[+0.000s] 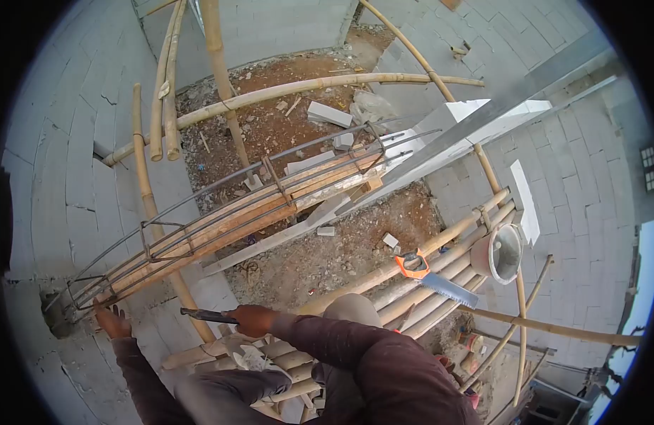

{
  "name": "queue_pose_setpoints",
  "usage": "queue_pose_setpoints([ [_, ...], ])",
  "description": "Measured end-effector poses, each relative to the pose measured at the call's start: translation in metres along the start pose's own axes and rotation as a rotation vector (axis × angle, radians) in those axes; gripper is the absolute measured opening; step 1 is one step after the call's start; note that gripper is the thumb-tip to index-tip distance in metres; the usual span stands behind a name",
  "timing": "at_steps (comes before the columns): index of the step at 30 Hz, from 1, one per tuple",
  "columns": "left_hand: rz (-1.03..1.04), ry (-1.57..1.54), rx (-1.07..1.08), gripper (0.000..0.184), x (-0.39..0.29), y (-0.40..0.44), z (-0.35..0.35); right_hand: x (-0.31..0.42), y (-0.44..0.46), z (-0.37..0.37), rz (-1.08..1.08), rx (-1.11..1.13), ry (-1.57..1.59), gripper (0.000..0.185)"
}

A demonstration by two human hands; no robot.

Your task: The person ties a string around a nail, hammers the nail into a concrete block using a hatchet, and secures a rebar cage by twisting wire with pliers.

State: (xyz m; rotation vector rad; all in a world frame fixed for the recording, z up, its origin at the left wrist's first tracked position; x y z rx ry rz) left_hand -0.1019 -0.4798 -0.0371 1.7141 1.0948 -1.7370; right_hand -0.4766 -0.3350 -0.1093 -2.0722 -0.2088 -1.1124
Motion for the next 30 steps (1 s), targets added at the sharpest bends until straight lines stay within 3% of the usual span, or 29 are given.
queue_pose_setpoints([
  [1,0.062,0.076,0.009,0.047,0.005,0.007,0.000,-0.005,0.007,0.004,-0.017,0.013,-0.035,0.057],
  [6,0.228,-0.198,-0.161,0.048,0.000,-0.009,0.003,-0.016,0.019,-0.018,-0.050,0.099,-0.164,0.052],
  [8,0.249,-0.122,-0.282,0.052,0.023,0.017,0.002,-0.018,0.022,-0.020,-0.139,0.063,-0.127,0.045],
  [10,0.286,-0.032,-0.386,0.047,-0.015,-0.023,0.009,-0.016,0.024,-0.024,-0.108,0.100,-0.152,0.043],
  [12,0.450,-0.229,-0.363,0.045,-0.017,-0.013,0.015,-0.016,0.026,-0.026,-0.089,0.115,-0.216,0.045],
  [14,0.507,-0.085,-0.288,0.049,-0.039,-0.028,0.021,-0.019,0.028,-0.025,-0.122,0.118,-0.201,0.041],
  [17,0.417,-0.477,-0.117,0.056,-0.052,-0.035,0.041,-0.019,0.031,-0.028,-0.154,0.116,-0.199,0.039],
  [20,0.261,-0.507,-0.109,0.059,-0.055,-0.045,0.041,-0.022,0.030,-0.032,-0.153,0.132,-0.226,0.038],
  [23,0.413,-0.440,-0.223,0.060,-0.051,-0.030,0.039,-0.025,0.034,-0.036,-0.181,0.127,-0.207,0.037],
  [30,0.437,-0.292,-0.271,0.061,-0.060,-0.039,0.037,-0.034,0.040,-0.043,-0.099,0.127,-0.213,0.035],
])
Point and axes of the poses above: each hand's wrist, its own y-axis towards the middle knuckle, its own z-axis out of the palm, x = y × z, the point moved 3 cm from there along y, towards the middle knuckle, and after that the axes turned 10 degrees about z, right-handed, at the moved point
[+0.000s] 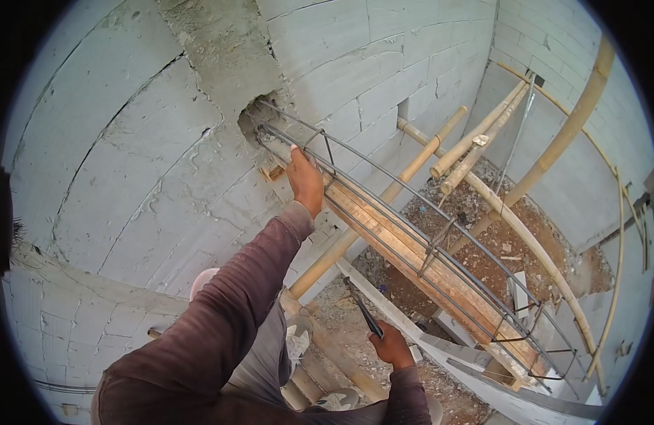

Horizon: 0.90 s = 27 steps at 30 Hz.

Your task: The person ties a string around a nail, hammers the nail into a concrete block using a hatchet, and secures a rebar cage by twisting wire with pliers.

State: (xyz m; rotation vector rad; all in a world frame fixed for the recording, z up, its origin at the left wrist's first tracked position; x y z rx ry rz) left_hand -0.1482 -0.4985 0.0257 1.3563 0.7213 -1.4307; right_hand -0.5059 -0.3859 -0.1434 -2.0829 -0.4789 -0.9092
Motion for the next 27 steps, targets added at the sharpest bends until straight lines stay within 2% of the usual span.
queue_pose_setpoints([
  [2,-0.004,-0.015,0.014,0.061,0.002,-0.001,0.001,-0.002,0.002,-0.001,-0.001,-0.009,-0.008,0.036],
  [5,-0.041,-0.227,-0.062,0.053,0.005,-0.003,0.006,0.003,0.002,-0.002,-0.023,-0.017,0.005,0.036],
  [8,0.015,-0.152,0.067,0.057,0.002,-0.007,0.002,0.009,0.010,0.001,-0.062,0.019,0.060,0.036],
  [11,0.071,0.097,0.112,0.068,-0.006,-0.003,0.002,0.021,0.021,0.009,-0.042,0.130,0.219,0.038],
  [13,0.012,0.114,0.137,0.070,-0.010,-0.007,0.002,0.042,0.030,0.018,-0.005,0.217,0.348,0.040],
  [16,-0.071,0.084,0.237,0.069,-0.006,0.001,0.001,0.112,0.051,0.033,-0.002,0.263,0.719,0.043],
  [18,0.000,0.085,0.241,0.065,-0.012,0.004,0.000,0.164,0.088,0.036,-0.058,0.344,0.753,0.047],
  [20,0.055,0.089,0.255,0.056,-0.016,0.004,-0.003,0.216,0.131,0.032,-0.043,0.279,0.385,0.049],
  [21,0.038,0.078,0.243,0.053,-0.017,0.006,-0.004,0.239,0.148,0.035,-0.318,0.153,0.376,0.051],
  [23,-0.005,0.055,0.221,0.048,-0.016,0.008,-0.005,0.286,0.189,0.040,-0.431,0.115,0.394,0.053],
  [24,-0.025,-0.001,0.222,0.042,-0.019,0.009,-0.006,0.311,0.214,0.042,-0.268,0.203,0.425,0.053],
  [27,-0.058,0.208,0.417,0.044,-0.016,0.024,-0.012,0.349,0.258,0.044,-0.508,-0.024,0.349,0.051],
])
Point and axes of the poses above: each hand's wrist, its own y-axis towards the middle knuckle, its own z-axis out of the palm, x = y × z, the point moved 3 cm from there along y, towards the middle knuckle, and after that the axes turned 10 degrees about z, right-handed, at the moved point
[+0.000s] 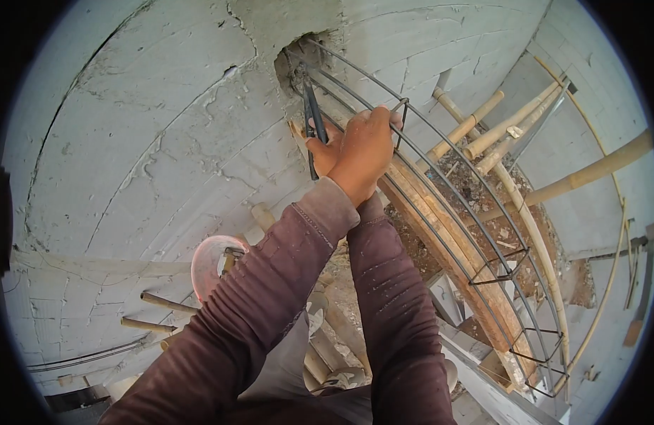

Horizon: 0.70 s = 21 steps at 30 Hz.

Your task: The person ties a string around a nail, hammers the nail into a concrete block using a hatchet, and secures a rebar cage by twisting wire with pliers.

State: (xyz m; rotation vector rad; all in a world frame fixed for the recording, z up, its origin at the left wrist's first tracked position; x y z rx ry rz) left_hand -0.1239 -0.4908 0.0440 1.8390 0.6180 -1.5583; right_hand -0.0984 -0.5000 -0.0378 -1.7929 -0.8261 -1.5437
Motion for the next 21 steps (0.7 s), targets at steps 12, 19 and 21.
queue_pose_setpoints([
  [12,0.129,0.279,0.182,0.031,-0.049,0.000,-0.015,0.035,0.022,0.004,0.352,0.133,0.098,0.036],
  [19,0.089,0.031,0.028,0.031,-0.026,0.004,-0.002,0.040,0.019,-0.002,0.309,0.124,0.023,0.035],
  [21,0.114,0.036,0.038,0.032,-0.019,0.007,0.001,0.040,0.020,-0.002,0.288,0.119,-0.019,0.035],
])
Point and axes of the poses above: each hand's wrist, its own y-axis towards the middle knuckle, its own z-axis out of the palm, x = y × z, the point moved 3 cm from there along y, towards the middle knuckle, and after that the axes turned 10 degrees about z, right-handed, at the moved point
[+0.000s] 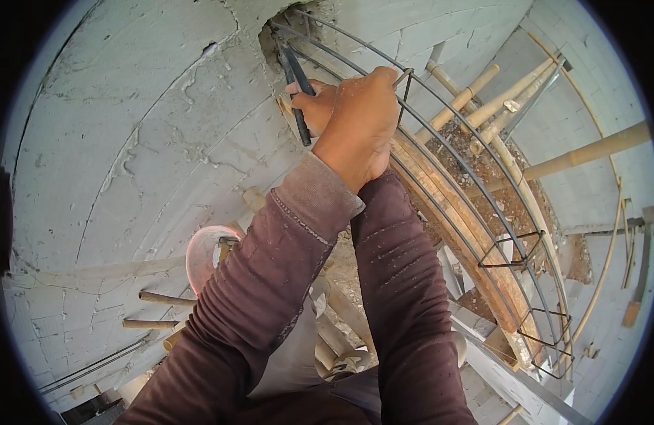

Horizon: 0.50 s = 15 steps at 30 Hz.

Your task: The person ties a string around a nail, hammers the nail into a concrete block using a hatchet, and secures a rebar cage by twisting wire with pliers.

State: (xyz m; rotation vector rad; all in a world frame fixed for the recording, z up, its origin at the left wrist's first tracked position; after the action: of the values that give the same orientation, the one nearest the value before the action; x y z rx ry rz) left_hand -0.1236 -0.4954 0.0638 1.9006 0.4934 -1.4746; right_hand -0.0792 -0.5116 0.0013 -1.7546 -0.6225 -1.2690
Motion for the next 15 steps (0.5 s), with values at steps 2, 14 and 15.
queue_pose_setpoints([
  [2,0.002,0.000,0.009,0.032,-0.002,0.001,-0.002,0.001,-0.005,-0.001,0.023,0.031,0.061,0.034],
  [14,-0.188,-0.223,-0.048,0.051,-0.031,-0.008,-0.008,0.005,-0.004,0.003,0.052,0.034,0.156,0.016],
  [15,-0.166,-0.217,-0.026,0.053,-0.031,-0.007,-0.009,0.004,-0.004,0.005,0.042,0.018,0.156,0.014],
])
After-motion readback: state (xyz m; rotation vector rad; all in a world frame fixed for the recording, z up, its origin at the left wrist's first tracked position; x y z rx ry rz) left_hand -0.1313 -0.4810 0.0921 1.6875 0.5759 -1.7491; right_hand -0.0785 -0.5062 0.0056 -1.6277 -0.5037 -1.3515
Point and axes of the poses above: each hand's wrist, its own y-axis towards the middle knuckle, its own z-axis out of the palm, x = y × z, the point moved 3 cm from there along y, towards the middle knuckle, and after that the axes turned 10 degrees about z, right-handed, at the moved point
